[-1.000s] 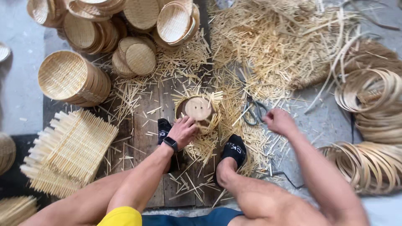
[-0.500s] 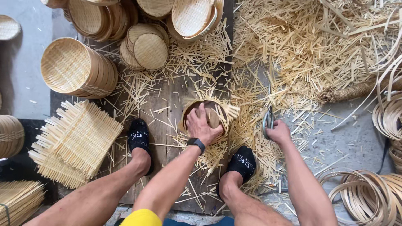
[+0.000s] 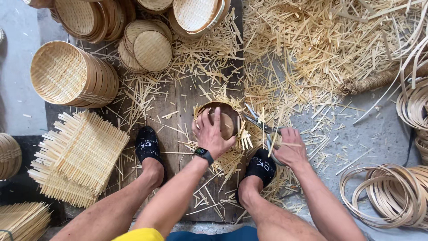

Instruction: The person sits on the floor assembling woven bamboo basket trays. They press a woven bamboo mat over a round wooden mold, bend and fit a thin bamboo rim ring around the mat edge, trim excess bamboo strips with scissors, and set finished trays aside with a stack of completed baskets nearby.

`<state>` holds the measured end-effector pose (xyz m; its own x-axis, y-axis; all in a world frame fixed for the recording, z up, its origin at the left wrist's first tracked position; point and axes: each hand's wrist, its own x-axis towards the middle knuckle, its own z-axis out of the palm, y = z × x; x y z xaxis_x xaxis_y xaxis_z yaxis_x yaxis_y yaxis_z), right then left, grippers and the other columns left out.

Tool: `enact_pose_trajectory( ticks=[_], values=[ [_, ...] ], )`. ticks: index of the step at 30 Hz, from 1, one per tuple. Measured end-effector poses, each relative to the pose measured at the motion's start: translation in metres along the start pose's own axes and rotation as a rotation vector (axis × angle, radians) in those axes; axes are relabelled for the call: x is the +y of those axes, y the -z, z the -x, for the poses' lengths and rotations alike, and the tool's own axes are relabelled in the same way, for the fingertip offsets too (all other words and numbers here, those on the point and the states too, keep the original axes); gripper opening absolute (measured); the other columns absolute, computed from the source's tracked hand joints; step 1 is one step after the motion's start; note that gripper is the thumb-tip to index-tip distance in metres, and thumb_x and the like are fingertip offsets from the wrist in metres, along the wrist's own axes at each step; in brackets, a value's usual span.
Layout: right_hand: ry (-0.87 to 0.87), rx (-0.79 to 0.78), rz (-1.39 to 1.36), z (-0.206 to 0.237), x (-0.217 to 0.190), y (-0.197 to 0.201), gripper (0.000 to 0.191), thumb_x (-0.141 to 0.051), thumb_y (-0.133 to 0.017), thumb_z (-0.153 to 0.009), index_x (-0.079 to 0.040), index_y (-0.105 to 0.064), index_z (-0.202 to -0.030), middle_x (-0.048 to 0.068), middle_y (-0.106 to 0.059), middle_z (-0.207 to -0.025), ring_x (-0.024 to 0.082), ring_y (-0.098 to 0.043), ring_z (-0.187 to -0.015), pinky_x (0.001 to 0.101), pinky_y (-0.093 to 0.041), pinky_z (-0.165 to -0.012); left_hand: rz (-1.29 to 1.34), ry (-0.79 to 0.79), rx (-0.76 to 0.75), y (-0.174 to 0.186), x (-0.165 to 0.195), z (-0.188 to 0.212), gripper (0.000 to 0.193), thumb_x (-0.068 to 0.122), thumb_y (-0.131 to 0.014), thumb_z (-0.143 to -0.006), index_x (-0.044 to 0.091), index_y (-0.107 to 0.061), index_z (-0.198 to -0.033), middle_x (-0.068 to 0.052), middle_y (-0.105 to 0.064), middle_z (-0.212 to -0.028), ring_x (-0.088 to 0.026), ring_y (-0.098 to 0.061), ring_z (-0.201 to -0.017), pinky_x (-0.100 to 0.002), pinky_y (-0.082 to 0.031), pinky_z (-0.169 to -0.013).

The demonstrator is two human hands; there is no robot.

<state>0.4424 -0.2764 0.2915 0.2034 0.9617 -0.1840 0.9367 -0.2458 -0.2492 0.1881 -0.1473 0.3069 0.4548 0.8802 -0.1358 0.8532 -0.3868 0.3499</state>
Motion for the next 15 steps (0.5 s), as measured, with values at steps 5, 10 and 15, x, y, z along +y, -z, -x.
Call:
enact_pose_trajectory(
  ticks=[5, 10, 15],
  values=[
    [0.018, -0.087, 0.190, -0.044, -0.023, -0.011, 0.054, -0.052, -0.066, -0.088, 0.000, -0.062, -0.103, 0.016, -0.060, -0.093, 0.027, -0.056, -0.084, 0.0425, -0.050, -0.076, 0.193, 0.173, 0.024, -0.025, 0.022, 0.007, 0.120, 0.037, -0.093, -0.057, 0.019, -0.026, -0.156, -0.024, -0.031, -0.147, -0.045, -0.033, -0.134, -0.061, -0.036, -0.108],
    [0.073, -0.105, 0.282, -0.062, 0.007, -0.031, 0.032, -0.037, -0.059, -0.103, -0.006, -0.063, -0.093, 0.010, -0.058, -0.082, 0.018, -0.056, -0.067, 0.0338, -0.050, -0.055, 0.191, 0.014, 0.036, -0.020, 0.004, 0.005, 0.116, 0.031, -0.092, -0.053, 0.016, -0.034, -0.153, -0.023, -0.036, -0.145, -0.045, -0.037, -0.130, -0.060, -0.038, -0.105],
    [0.173, 0.093, 0.267, -0.065, 0.015, -0.032, 0.036, -0.041, -0.067, -0.085, -0.005, -0.063, -0.084, 0.011, -0.058, -0.075, 0.022, -0.058, -0.065, 0.0370, -0.051, -0.053, 0.199, -0.089, -0.002, -0.010, -0.007, 0.000, 0.117, 0.029, -0.091, -0.051, 0.015, -0.036, -0.154, -0.020, -0.038, -0.144, -0.043, -0.039, -0.129, -0.059, -0.039, -0.104]
  ],
)
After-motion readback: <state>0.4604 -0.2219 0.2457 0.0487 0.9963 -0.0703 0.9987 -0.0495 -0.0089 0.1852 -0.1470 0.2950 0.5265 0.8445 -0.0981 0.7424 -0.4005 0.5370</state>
